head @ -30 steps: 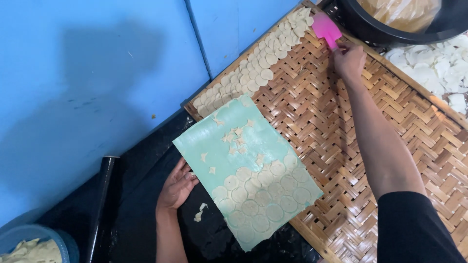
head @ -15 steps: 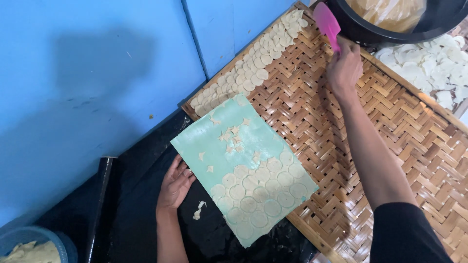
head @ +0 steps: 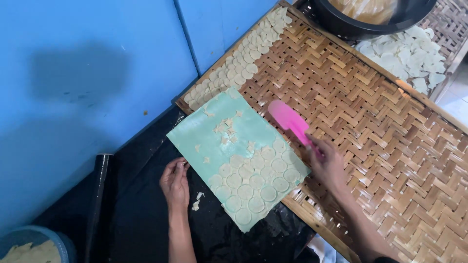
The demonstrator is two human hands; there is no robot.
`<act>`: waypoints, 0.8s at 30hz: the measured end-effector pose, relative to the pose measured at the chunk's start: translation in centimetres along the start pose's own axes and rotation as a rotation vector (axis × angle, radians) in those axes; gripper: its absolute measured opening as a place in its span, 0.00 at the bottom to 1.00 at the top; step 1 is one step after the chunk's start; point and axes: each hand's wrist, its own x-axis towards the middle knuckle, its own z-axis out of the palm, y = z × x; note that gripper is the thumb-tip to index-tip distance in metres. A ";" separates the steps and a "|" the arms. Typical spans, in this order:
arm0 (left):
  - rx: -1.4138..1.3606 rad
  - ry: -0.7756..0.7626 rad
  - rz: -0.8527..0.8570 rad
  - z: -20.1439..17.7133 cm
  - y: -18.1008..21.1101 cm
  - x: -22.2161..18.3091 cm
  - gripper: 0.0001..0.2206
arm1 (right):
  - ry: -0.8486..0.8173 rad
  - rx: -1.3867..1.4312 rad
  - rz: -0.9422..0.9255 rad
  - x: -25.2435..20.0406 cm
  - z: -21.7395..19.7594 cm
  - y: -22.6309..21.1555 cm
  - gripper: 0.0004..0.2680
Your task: The recorder is using a pink spatula to transfer thin dough circles from a plastic sheet onto a bamboo drying tray.
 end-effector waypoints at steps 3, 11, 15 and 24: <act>0.168 0.076 0.015 0.7 0.0 -0.4 0.06 | -0.046 -0.025 -0.008 -3.1 0.2 0.4 0.13; 0.548 0.114 0.125 1.7 -1.0 -1.0 0.08 | 0.025 0.022 -0.012 -5.5 -0.9 -3.1 0.12; 0.614 0.015 0.251 5.3 2.3 -1.1 0.06 | -0.018 -0.004 -0.018 -5.4 -0.9 -5.5 0.12; 0.797 -0.048 0.139 8.0 5.0 0.5 0.14 | -0.245 0.040 -0.129 -6.2 1.9 -8.2 0.12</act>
